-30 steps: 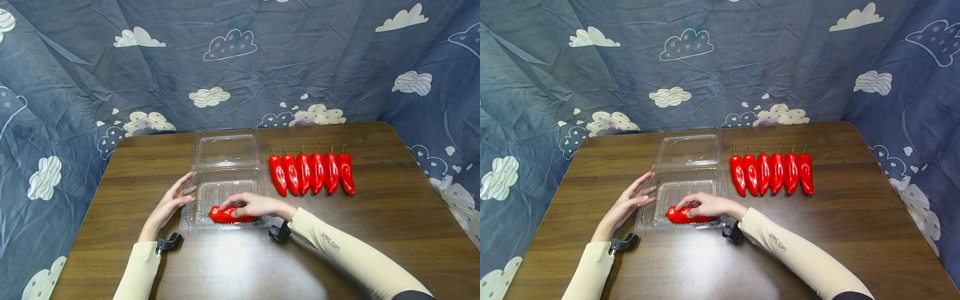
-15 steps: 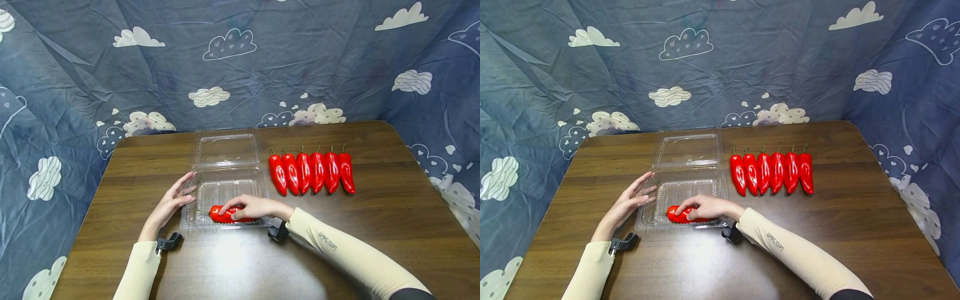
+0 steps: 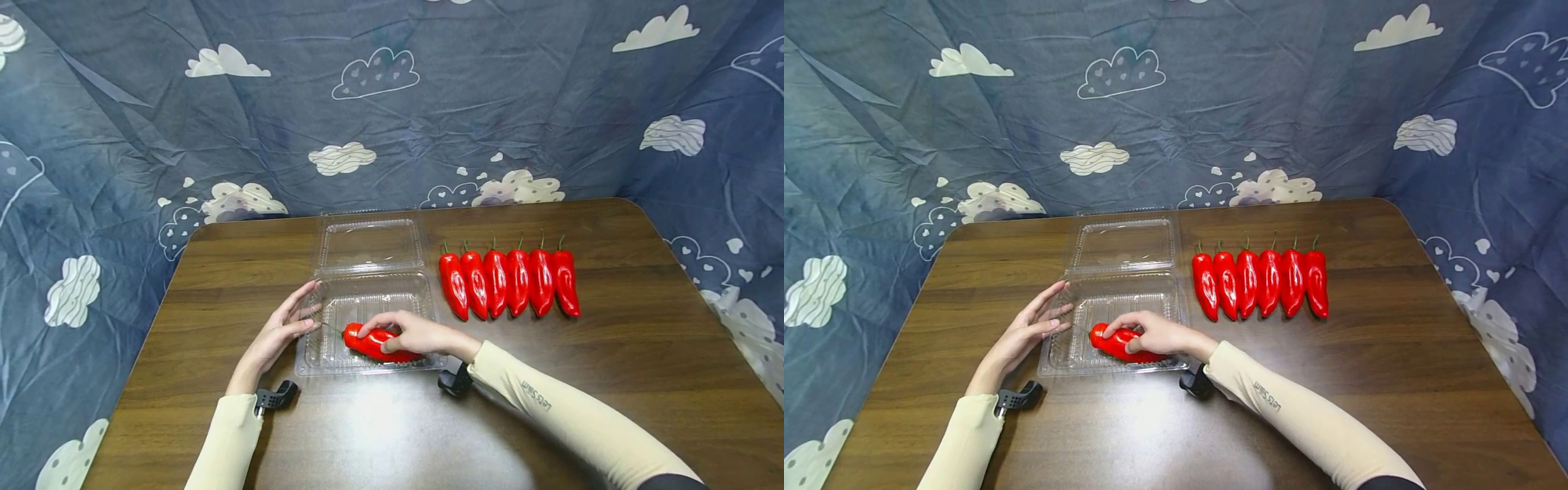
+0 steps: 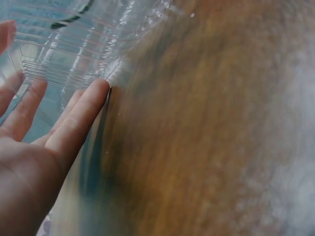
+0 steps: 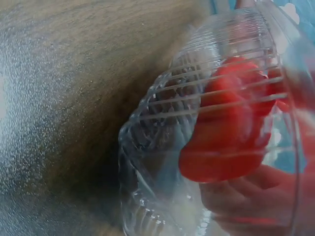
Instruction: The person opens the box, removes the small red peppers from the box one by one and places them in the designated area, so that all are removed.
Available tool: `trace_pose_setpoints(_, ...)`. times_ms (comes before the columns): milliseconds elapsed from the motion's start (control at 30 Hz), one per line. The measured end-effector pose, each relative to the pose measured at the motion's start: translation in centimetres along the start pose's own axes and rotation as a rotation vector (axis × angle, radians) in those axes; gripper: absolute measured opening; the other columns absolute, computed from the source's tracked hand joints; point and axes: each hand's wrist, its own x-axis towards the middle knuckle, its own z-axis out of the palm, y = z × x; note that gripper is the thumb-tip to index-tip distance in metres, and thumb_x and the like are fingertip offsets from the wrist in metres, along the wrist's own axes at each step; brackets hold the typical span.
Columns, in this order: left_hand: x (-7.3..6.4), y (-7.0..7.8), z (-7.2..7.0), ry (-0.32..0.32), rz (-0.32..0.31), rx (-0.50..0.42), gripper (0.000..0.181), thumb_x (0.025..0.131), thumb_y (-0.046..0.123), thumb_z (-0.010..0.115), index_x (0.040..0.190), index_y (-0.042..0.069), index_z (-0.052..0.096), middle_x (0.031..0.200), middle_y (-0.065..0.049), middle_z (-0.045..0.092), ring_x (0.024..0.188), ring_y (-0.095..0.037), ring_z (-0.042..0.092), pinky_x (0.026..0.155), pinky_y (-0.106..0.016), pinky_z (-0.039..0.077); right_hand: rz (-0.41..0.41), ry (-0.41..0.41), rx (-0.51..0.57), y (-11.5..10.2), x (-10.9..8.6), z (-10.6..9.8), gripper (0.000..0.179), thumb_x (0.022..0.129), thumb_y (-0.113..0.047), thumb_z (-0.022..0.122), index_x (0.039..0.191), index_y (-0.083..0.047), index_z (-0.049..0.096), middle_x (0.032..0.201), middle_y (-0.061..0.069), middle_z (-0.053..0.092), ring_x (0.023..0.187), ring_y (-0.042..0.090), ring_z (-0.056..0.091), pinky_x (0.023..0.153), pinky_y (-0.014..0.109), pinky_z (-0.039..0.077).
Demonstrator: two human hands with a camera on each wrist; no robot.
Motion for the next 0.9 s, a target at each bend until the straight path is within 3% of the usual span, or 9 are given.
trace_pose_setpoints(200,0.0,-0.2,-0.1,-0.006,0.006,0.004,0.067,0.092,-0.013,0.043,0.152,0.003,0.017,0.158,-0.015,0.01,0.136,-0.048,0.019,0.098,-0.033,0.044,-0.043,0.063,0.034,-0.5,-0.3,-0.6,0.042,0.084,0.004,0.06,0.124,-0.009,0.063,0.132,0.005,0.055,0.115,0.021,0.049,0.095,0.038,0.041)
trace_pose_setpoints(433,0.0,-0.1,0.0,-0.002,0.007,-0.001,0.068,0.092,-0.011,0.045,0.152,0.002,0.016,0.158,-0.015,0.01,0.135,-0.047,0.021,0.098,-0.033,0.045,-0.045,0.139,0.071,-0.7,-0.8,-1.7,0.045,0.085,0.001,0.059,0.128,-0.011,0.059,0.135,0.006,0.053,0.107,0.024,0.052,0.089,0.037,0.044)
trace_pose_setpoints(900,0.0,-0.2,-0.1,-0.008,0.014,0.017,0.068,0.092,-0.012,0.043,0.152,0.003,0.017,0.158,-0.016,0.01,0.135,-0.049,0.019,0.098,-0.034,0.045,-0.02,0.238,0.154,-0.8,-2.4,-3.4,0.045,0.086,-0.003,0.06,0.129,-0.014,0.058,0.133,0.005,0.051,0.117,0.025,0.048,0.088,0.039,0.046)
